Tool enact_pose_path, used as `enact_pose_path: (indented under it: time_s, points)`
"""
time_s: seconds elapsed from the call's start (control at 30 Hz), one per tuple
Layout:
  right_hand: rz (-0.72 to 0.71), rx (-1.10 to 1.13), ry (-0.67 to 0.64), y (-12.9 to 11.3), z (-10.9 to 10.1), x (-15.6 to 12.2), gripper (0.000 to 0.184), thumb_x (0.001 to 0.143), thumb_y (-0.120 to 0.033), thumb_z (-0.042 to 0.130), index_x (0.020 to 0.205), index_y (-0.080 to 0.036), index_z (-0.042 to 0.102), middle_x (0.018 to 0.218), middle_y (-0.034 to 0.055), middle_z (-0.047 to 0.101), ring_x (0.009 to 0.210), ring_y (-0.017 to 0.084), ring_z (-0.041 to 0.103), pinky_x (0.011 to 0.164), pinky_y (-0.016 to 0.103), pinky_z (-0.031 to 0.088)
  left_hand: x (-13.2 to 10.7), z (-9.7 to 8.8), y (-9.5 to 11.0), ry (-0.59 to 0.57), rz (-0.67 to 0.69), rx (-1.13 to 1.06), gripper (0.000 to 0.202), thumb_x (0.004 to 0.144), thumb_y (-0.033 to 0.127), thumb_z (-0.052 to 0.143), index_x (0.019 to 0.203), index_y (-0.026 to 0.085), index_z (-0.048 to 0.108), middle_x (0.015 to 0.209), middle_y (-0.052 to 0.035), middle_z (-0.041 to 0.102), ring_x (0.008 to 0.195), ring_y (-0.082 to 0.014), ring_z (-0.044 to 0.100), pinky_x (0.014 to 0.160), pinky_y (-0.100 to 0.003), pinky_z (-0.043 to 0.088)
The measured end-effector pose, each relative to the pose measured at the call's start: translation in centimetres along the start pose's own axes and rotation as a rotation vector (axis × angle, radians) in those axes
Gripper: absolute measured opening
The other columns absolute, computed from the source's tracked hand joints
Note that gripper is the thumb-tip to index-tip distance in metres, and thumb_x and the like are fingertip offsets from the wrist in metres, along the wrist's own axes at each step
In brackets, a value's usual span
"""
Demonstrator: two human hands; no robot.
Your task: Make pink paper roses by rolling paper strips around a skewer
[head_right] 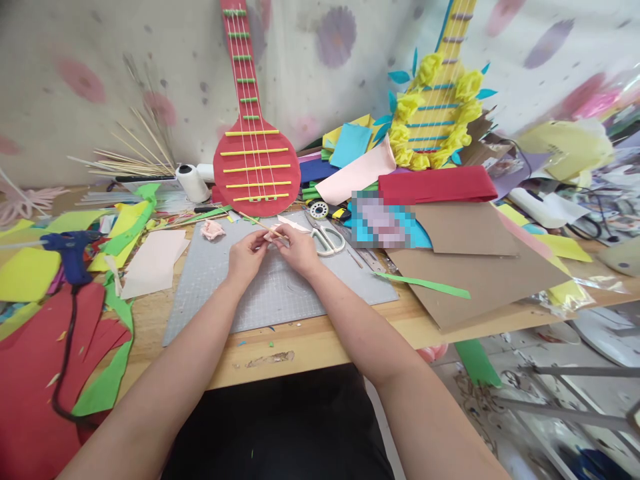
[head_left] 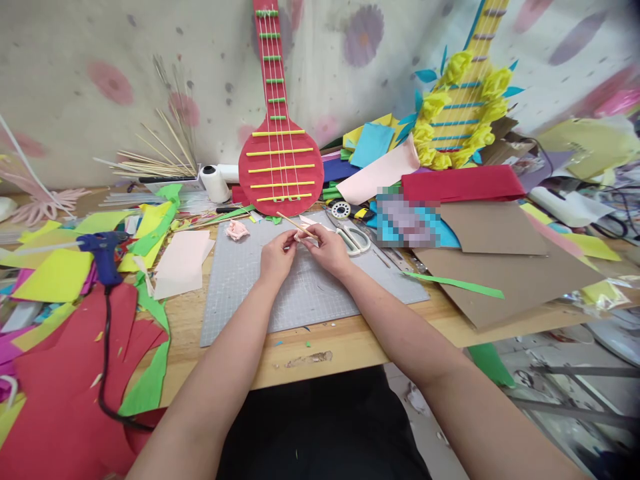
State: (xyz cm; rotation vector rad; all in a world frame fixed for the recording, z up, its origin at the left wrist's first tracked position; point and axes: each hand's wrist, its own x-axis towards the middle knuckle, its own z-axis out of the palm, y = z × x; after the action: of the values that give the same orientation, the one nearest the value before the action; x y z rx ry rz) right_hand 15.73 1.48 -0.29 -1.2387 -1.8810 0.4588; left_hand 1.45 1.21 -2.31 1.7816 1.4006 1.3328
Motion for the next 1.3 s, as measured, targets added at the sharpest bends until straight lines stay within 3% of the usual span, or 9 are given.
enact_pose_path:
  time_s: [0.73,1.3]
  points:
    - [-0.042,-0.165,0.011,-0.5,0.1,-0.1,0.016,0.079,-0.027,0.051,0.094,-0.024,0.057,0.092,0.0016,0.067,0.077,0.018,0.06,0.067,0.028,0.042,0.0,-0.2,1.0,-0.011,-0.016,0.044,0.027,0.076,0.012,0.054,0.1,0.021,0.063,0.093,-0.0027,0.07,0.081,-0.0143,0.066,0.076,-0.028,0.053]
    - [-0.034,-0.144,0.05,-0.1,0.7,-0.1,0.016,0.08,-0.027,0.05,0.094,-0.024,0.057,0.093,0.0013,0.067,0.078,0.017,0.06,0.066,0.027,0.043,-0.1,-0.2,1.4,-0.006,-0.019,0.042,0.028,0.074,0.011,0.056,0.098,0.022,0.062,0.093,-0.0017,0.07,0.083,-0.0145,0.066,0.076,-0.027,0.053]
